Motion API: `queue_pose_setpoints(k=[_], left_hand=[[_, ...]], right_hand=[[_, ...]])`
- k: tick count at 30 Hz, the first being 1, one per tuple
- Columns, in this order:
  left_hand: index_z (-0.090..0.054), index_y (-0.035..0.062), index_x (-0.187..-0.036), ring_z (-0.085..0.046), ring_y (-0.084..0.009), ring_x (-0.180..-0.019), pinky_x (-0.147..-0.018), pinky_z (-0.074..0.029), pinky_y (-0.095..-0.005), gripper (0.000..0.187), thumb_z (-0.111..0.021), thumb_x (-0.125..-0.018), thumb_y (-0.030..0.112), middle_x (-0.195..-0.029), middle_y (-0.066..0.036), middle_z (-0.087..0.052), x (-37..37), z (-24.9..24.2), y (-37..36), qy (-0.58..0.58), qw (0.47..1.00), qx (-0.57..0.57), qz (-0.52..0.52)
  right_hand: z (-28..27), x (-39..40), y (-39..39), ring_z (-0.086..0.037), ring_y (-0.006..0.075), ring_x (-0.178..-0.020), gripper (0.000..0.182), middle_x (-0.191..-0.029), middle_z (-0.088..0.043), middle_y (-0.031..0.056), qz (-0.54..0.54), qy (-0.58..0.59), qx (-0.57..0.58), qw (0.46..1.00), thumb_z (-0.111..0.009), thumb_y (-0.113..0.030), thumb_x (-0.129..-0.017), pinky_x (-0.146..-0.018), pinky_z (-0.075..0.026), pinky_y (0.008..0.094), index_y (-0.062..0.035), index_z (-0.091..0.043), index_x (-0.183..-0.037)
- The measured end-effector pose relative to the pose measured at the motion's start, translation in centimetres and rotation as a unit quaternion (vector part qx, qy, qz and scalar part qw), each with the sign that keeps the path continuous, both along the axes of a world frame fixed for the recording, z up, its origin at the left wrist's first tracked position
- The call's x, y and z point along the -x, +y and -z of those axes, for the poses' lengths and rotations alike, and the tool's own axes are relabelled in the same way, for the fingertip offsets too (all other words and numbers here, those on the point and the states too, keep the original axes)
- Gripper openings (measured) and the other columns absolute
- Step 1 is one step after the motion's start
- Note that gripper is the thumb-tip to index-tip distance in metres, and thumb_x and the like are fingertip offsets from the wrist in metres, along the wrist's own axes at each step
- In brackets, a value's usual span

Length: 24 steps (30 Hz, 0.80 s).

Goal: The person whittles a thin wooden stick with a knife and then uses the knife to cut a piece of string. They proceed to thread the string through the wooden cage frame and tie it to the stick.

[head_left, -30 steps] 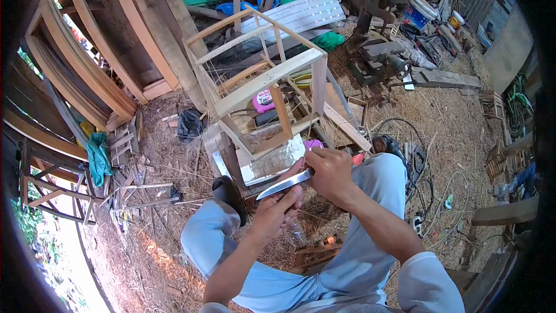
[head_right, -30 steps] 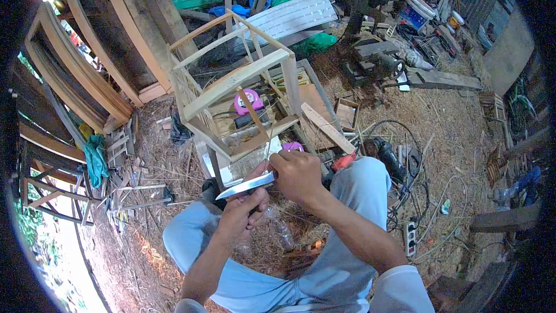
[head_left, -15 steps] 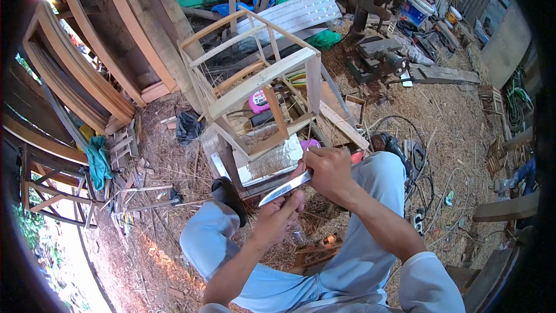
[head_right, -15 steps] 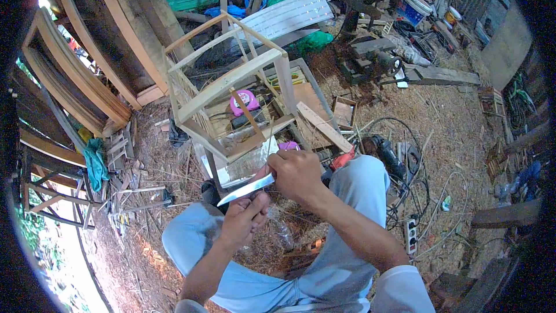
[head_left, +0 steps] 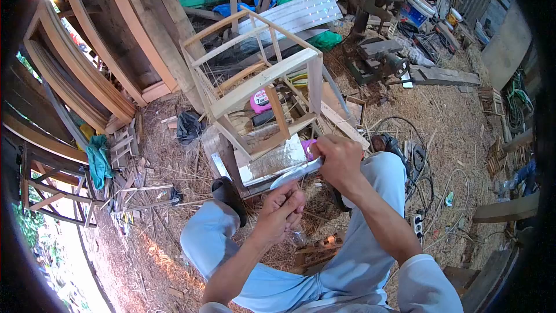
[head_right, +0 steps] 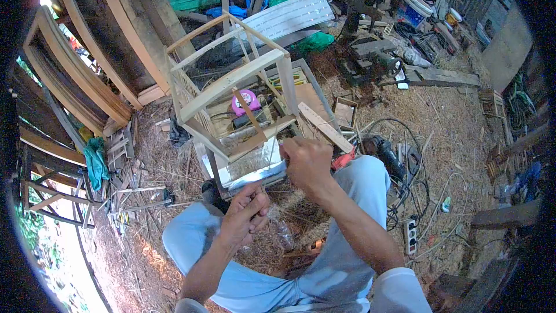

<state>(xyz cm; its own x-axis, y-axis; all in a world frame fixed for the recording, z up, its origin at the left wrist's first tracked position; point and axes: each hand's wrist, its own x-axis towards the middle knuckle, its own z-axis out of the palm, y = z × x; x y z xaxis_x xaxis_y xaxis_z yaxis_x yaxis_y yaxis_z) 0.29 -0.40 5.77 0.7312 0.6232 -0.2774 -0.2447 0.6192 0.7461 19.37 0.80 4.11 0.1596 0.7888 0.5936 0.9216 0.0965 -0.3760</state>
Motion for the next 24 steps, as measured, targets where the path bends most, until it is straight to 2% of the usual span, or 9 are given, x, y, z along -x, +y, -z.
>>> queue_pose_setpoints(k=[4, 8, 11, 17, 19, 20, 22, 23, 24], left_hand=[[-0.033, 0.0143, -0.14, -0.026, -0.0017, -0.042, -0.038, -0.026, -0.0155, 0.054, -0.055, -0.091, 0.02, -0.074, 0.0, -0.042, 0.0, -1.0, 0.0, -0.003, 1.0, -0.018, -0.004], [-0.03, 0.0153, -0.142, -0.026, -0.0018, -0.042, -0.038, -0.025, -0.0156, 0.057, -0.055, -0.091, 0.02, -0.073, 0.0, -0.042, 0.2, -0.5, 0.3, -0.012, 1.0, -0.017, 0.0], [-0.032, 0.0152, -0.141, -0.026, -0.0019, -0.043, -0.037, -0.024, -0.0158, 0.056, -0.056, -0.09, 0.02, -0.072, 0.0, -0.041, 0.3, -0.8, 0.3, -0.004, 1.0, -0.013, 0.0], [-0.035, 0.0116, -0.139, -0.027, -0.0022, -0.044, -0.036, -0.023, -0.0165, 0.055, -0.057, -0.09, 0.019, -0.071, 0.001, -0.041, 1.2, -0.6, -0.1, 0.005, 1.0, -0.004, -0.005], [-0.035, 0.0083, -0.139, -0.027, -0.003, -0.043, -0.036, -0.024, -0.0169, 0.054, -0.057, -0.089, 0.018, -0.071, 0.001, -0.04, 1.8, -0.2, -1.1, 0.019, 0.997, -0.039, 0.059], [-0.035, 0.0083, -0.139, -0.027, -0.003, -0.043, -0.036, -0.024, -0.0169, 0.054, -0.057, -0.089, 0.018, -0.071, 0.001, -0.04, 1.8, -0.3, -1.3, 0.017, 0.997, -0.041, 0.061], [-0.036, 0.0062, -0.138, -0.028, -0.0037, -0.043, -0.037, -0.024, -0.0173, 0.053, -0.056, -0.089, 0.017, -0.07, 0.001, -0.039, 1.7, -0.4, -1.4, -0.012, 0.999, 0.032, 0.031], [-0.036, 0.0062, -0.138, -0.028, -0.0037, -0.043, -0.037, -0.024, -0.0173, 0.053, -0.056, -0.089, 0.017, -0.07, 0.001, -0.039, 1.7, -0.2, -1.1, -0.014, 0.999, 0.03, 0.027], [-0.036, 0.0062, -0.138, -0.029, -0.0038, -0.043, -0.037, -0.025, -0.0172, 0.053, -0.056, -0.09, 0.018, -0.07, 0.001, -0.039, 1.8, 0.0, -0.7, -0.024, 0.999, 0.018, 0.012]], right_hand=[[-0.3, -1.0, 0.6, -0.058, 0.0248, -0.054, 0.012, -0.058, -0.055, 0.0054, 0.055, 0.009, 0.004, 0.998, -0.065, -0.006, -0.057, -0.047, -0.041, 0.036, -0.0106, -0.054, -0.06], [0.3, -1.2, 0.7, -0.058, 0.0259, -0.055, 0.011, -0.06, -0.057, 0.006, 0.065, 0.002, 0.018, 0.998, -0.065, -0.008, -0.057, -0.048, -0.041, 0.0366, -0.0103, -0.056, -0.061], [0.2, -1.7, 0.9, -0.059, 0.0274, -0.056, 0.009, -0.06, -0.058, 0.0069, 0.079, 0.043, 0.04, 0.995, -0.065, -0.009, -0.057, -0.05, -0.042, 0.0378, -0.0103, -0.057, -0.062], [0.2, -3.1, 1.5, -0.059, 0.0297, -0.057, 0.006, -0.059, -0.058, 0.0113, 0.108, 0.024, 0.054, 0.992, -0.064, -0.008, -0.062, -0.052, -0.043, 0.0392, -0.0095, -0.059, -0.059], [0.7, -6.6, 2.6, -0.062, 0.0328, -0.058, 0.008, -0.061, -0.06, 0.0169, 0.306, 0.037, 0.128, 0.943, -0.062, -0.012, -0.071, -0.051, -0.046, 0.0392, -0.0072, -0.065, -0.066], [0.8, -7.3, 2.1, -0.062, 0.0328, -0.058, 0.008, -0.061, -0.06, 0.0169, 0.308, 0.036, 0.126, 0.942, -0.062, -0.012, -0.071, -0.051, -0.046, 0.0392, -0.0072, -0.065, -0.066], [0.5, -7.4, 1.3, -0.057, 0.0258, -0.047, 0.015, -0.065, -0.062, 0.0141, 0.197, 0.094, 0.089, 0.972, -0.061, -0.018, -0.079, -0.044, -0.041, 0.0336, -0.0037, -0.066, -0.077], [0.5, -6.9, 1.4, -0.057, 0.0258, -0.047, 0.015, -0.065, -0.062, 0.0141, 0.193, 0.091, 0.087, 0.973, -0.061, -0.018, -0.079, -0.044, -0.041, 0.0336, -0.0037, -0.066, -0.077], [0.4, -5.9, 1.3, -0.05, 0.0182, -0.044, 0.018, -0.068, -0.061, 0.0096, 0.107, 0.374, 0.115, 0.914, -0.061, -0.02, -0.081, -0.042, -0.036, 0.0294, -0.0026, -0.065, -0.085]])
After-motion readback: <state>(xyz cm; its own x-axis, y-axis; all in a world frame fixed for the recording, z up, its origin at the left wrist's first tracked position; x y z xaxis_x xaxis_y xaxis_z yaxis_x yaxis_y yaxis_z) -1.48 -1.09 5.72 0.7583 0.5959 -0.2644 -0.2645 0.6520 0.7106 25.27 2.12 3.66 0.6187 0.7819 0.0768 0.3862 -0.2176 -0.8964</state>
